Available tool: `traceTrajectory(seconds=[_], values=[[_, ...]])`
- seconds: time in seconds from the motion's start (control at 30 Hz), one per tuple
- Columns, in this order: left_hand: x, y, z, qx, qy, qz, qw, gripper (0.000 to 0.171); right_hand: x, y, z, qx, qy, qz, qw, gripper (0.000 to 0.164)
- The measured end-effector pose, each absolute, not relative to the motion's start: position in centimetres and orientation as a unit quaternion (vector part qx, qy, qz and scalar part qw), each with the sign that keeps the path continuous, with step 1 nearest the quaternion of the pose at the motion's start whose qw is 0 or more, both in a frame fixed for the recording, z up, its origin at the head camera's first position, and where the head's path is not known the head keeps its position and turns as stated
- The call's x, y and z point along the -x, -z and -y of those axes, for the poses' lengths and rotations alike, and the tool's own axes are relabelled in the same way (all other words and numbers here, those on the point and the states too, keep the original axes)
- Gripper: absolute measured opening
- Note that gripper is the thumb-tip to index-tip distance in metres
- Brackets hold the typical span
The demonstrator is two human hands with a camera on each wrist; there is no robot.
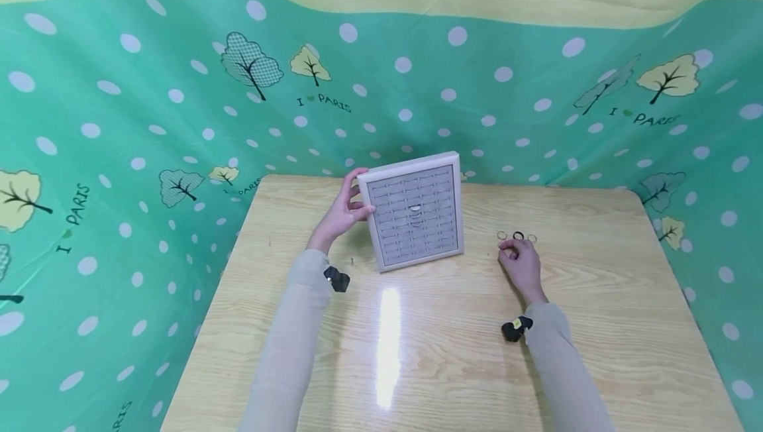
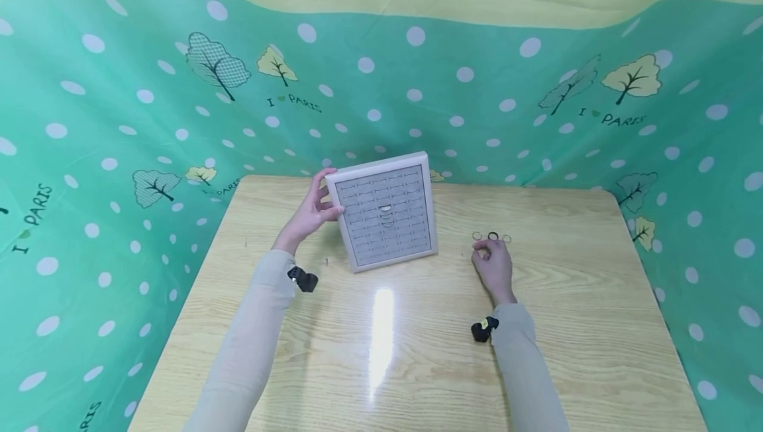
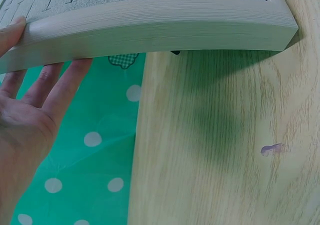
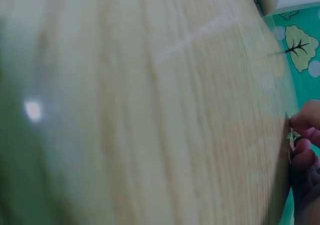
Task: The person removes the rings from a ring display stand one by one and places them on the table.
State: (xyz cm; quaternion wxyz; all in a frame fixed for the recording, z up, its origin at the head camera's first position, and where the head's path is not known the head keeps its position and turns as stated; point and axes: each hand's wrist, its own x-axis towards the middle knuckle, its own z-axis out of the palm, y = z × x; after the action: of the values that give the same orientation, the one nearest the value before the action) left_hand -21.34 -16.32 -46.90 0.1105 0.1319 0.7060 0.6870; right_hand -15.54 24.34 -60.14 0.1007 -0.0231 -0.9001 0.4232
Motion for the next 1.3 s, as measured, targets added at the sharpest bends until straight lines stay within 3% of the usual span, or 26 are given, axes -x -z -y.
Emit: traceTrajectory(seconds=[0.33, 0.7, 1.07, 1.3], values=[[21.9, 47.6, 16.3, -0.131, -0.675, -0.720, 0.098, 0.085, 15.2, 59.6, -24.1, 0.030, -0.453, 0.885, 0.100, 0.013], [21.8, 47.8, 16.1, -0.128, -0.673, -0.720, 0.112, 0.084, 14.4, 57.5, -22.4, 0.104, -0.550, 0.824, 0.088, 0.028], [21.3, 47.6, 16.1, -0.124, -0.673, -0.718, 0.125, 0.084, 13.9, 50.4, -16.2, 0.011, -0.613, 0.785, 0.087, 0.027], [20.4, 45.6, 16.3, -0.136, -0.672, -0.718, 0.116, 0.082, 14.4, 48.7, -13.3, -0.031, -0.617, 0.783, 0.068, 0.027]])
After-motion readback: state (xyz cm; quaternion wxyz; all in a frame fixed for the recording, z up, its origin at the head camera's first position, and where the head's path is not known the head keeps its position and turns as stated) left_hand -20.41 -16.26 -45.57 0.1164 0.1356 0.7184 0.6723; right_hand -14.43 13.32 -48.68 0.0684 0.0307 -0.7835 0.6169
